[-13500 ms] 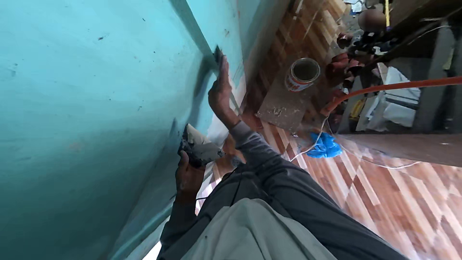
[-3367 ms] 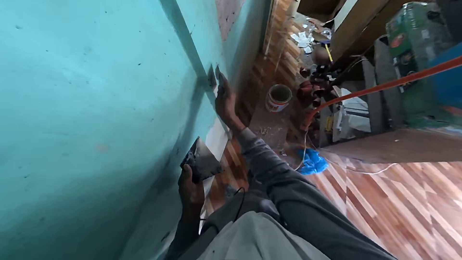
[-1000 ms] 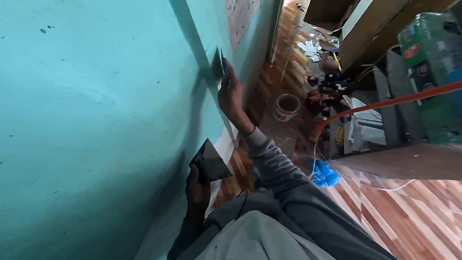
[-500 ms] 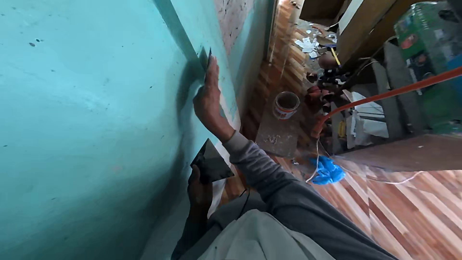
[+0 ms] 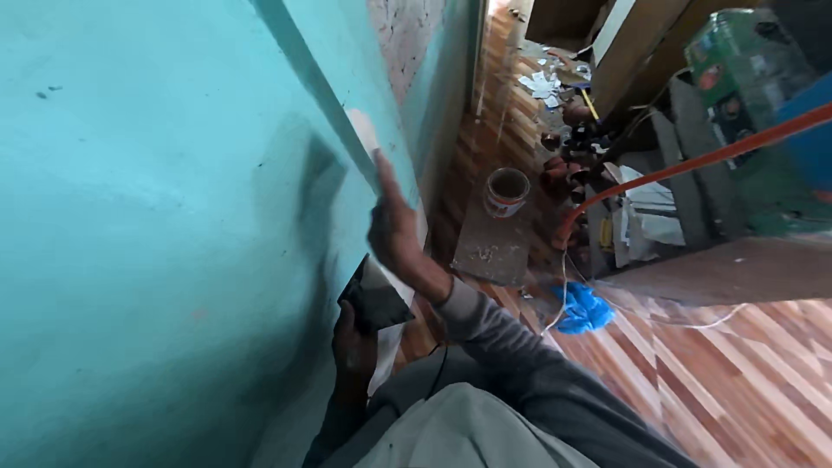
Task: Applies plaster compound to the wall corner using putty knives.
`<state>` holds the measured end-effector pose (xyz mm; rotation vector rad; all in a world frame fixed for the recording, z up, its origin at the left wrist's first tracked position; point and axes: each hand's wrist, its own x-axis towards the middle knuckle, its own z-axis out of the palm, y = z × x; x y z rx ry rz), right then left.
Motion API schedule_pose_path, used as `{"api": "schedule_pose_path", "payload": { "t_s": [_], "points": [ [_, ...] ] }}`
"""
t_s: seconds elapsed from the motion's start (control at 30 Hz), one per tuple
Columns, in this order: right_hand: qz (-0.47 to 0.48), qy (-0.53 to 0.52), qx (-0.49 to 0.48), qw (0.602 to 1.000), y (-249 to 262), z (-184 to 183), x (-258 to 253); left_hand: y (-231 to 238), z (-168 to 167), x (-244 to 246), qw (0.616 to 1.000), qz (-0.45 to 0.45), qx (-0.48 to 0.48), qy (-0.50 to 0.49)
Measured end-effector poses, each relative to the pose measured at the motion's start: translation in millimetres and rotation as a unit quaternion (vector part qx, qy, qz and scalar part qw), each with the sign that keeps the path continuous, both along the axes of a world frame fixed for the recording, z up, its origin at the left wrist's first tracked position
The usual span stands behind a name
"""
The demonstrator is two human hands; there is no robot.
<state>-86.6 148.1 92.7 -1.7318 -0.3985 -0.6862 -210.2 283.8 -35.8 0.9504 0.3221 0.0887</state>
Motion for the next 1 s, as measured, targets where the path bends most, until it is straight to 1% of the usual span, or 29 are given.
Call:
{"api": "schedule_pose_path", "payload": {
  "t_s": [0.07, 0.13, 0.17, 0.2, 0.27, 0.33, 0.37, 0.43, 0.47, 0.53, 0.6, 0.73, 0.83, 0.9, 1.0],
  "points": [
    [-0.061, 0.008, 0.020, 0.998, -30.1, 8.0, 10.5, -0.7, 2.8, -1.0, 1.000, 0.004, -0.009, -0.008],
    [-0.109, 0.074, 0.058, 0.990, -43.2, 12.1, 42.6, 0.2, 2.8, -7.3, 1.000, 0.008, -0.017, 0.001],
    [-0.105, 0.138, 0.062, 0.983, -47.3, 13.2, 57.6, -0.2, 2.1, -9.5, 1.000, 0.013, -0.019, 0.006],
    [-0.082, 0.203, 0.066, 0.973, -49.6, 10.5, 68.3, 0.3, 1.1, -11.8, 1.000, 0.019, -0.019, 0.011],
    [-0.030, 0.291, 0.105, 0.950, -45.5, -8.7, 89.2, 5.1, -1.2, -15.9, 0.999, 0.029, -0.015, 0.013],
    [-0.021, 0.351, 0.129, 0.927, -38.9, -23.0, 102.0, 10.7, -5.3, -19.9, 0.999, 0.043, -0.017, 0.009],
    [-0.017, 0.371, 0.127, 0.920, -37.4, -23.2, 101.5, 13.5, -6.8, -21.8, 0.999, 0.048, -0.021, 0.006],
    [-0.014, 0.398, 0.103, 0.912, -33.9, -8.7, 94.0, 19.0, -8.0, -25.1, 0.998, 0.055, -0.037, -0.005],
    [-0.013, 0.396, 0.082, 0.915, -31.4, 4.2, 88.6, 21.0, -8.0, -26.0, 0.997, 0.058, -0.046, -0.012],
    [-0.019, 0.344, 0.040, 0.938, -27.8, 24.1, 92.1, 22.4, -7.7, -27.0, 0.997, 0.067, -0.046, -0.014],
    [-0.022, 0.307, 0.001, 0.952, -25.0, 50.6, 92.0, 22.1, -5.6, -26.8, 0.996, 0.077, -0.035, -0.008],
    [-0.032, 0.265, -0.022, 0.963, -19.4, 104.9, 82.1, 21.6, 0.1, -25.6, 0.998, 0.065, -0.022, -0.009],
    [-0.031, 0.226, -0.039, 0.973, -15.8, 141.6, 76.2, 20.9, 0.2, -23.7, 0.998, 0.054, -0.035, -0.007],
    [-0.013, 0.173, -0.028, 0.984, -18.6, 162.5, 71.3, 20.0, -1.0, -22.4, 0.998, 0.043, -0.048, -0.019],
    [0.054, 0.074, 0.070, 0.993, -35.6, 189.9, 57.1, 19.6, -1.0, -20.6, 0.996, 0.030, -0.073, -0.035]
  ]
}}
